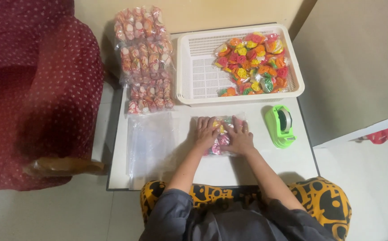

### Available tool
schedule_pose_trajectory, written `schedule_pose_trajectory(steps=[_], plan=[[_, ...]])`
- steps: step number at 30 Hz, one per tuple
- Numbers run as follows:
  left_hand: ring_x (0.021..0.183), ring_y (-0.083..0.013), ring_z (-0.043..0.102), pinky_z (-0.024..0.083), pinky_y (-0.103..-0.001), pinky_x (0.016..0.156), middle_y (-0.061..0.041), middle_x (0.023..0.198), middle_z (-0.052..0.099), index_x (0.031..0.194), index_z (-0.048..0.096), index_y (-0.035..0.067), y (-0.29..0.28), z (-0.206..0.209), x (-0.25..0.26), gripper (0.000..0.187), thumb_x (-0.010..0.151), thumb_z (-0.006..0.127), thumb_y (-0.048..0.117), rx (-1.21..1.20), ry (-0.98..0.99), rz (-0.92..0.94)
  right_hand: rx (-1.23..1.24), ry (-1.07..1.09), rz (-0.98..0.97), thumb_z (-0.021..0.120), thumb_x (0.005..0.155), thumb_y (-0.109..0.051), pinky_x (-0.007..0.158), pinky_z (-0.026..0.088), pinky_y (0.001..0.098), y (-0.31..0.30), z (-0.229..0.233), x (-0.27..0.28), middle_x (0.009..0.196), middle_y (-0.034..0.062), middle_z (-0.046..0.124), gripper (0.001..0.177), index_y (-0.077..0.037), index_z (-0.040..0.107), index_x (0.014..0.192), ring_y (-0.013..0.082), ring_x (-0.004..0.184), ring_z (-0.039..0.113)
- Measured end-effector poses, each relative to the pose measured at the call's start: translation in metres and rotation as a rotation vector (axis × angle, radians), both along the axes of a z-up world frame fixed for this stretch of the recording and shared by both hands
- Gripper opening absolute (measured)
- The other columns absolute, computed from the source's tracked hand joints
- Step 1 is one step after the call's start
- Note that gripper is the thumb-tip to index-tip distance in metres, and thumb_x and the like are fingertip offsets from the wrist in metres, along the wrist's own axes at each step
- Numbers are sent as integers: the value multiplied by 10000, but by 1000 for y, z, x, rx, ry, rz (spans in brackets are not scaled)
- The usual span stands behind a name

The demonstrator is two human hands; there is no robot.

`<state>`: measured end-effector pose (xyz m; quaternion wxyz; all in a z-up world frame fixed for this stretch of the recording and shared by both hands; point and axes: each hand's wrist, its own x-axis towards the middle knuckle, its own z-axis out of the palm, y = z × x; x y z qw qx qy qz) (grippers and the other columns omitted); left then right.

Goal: Packing small colorful food items from a tray into clear plastic bags.

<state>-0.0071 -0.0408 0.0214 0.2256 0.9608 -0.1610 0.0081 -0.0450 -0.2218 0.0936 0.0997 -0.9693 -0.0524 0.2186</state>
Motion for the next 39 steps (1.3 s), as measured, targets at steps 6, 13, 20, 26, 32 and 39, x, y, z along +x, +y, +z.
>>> schedule_pose_trajectory(steps=[6,13,20,26,32,39], plan=[[1464,-438,294,209,-489,1249,-180,1610,378,1536,463,103,12,-59,18,592,980,604,247,-321,-117,-20,-15,-8,-7,627,680,-876,1140,373,630,-4,-30,8,1736,21,18,1140,-521,82,1616,467,1550,121],[1532,-417,206,317,-627,1155,-103,1699,73,1617,233,373,4,20,-13,692,987,483,515,-18,374,410,24,-27,-13,646,664,-891,1134,374,640,0,-41,11,1733,20,9,1148,-511,120,1612,469,1546,126],[1565,-381,131,260,-556,1217,-113,1676,212,1610,260,397,3,-10,-27,632,1028,474,519,-294,340,368,75,-49,-45,647,673,-891,1125,364,674,-1,-44,9,1739,9,18,1121,-524,146,1607,472,1553,105],[1552,-364,206,301,-514,1208,-202,1603,355,1604,276,360,1,-41,-11,651,1017,486,545,-238,277,330,78,-46,-55,650,712,-851,1126,377,666,1,-30,5,1742,6,15,1074,-509,165,1608,469,1554,108],[1571,-355,146,247,-509,1239,-208,1647,285,1609,268,348,2,-35,-14,638,1024,482,484,-259,343,325,56,-33,-36,670,704,-828,1143,363,657,-2,-40,9,1739,-31,-8,1101,-551,101,1604,452,1554,97],[1550,-413,168,160,-520,1252,-203,1612,376,1584,363,379,18,-31,-16,500,1086,402,376,-483,306,299,1343,-259,-490,625,917,25,1145,418,602,-33,-51,13,1566,284,417,958,13,-43,1603,501,1395,436]])
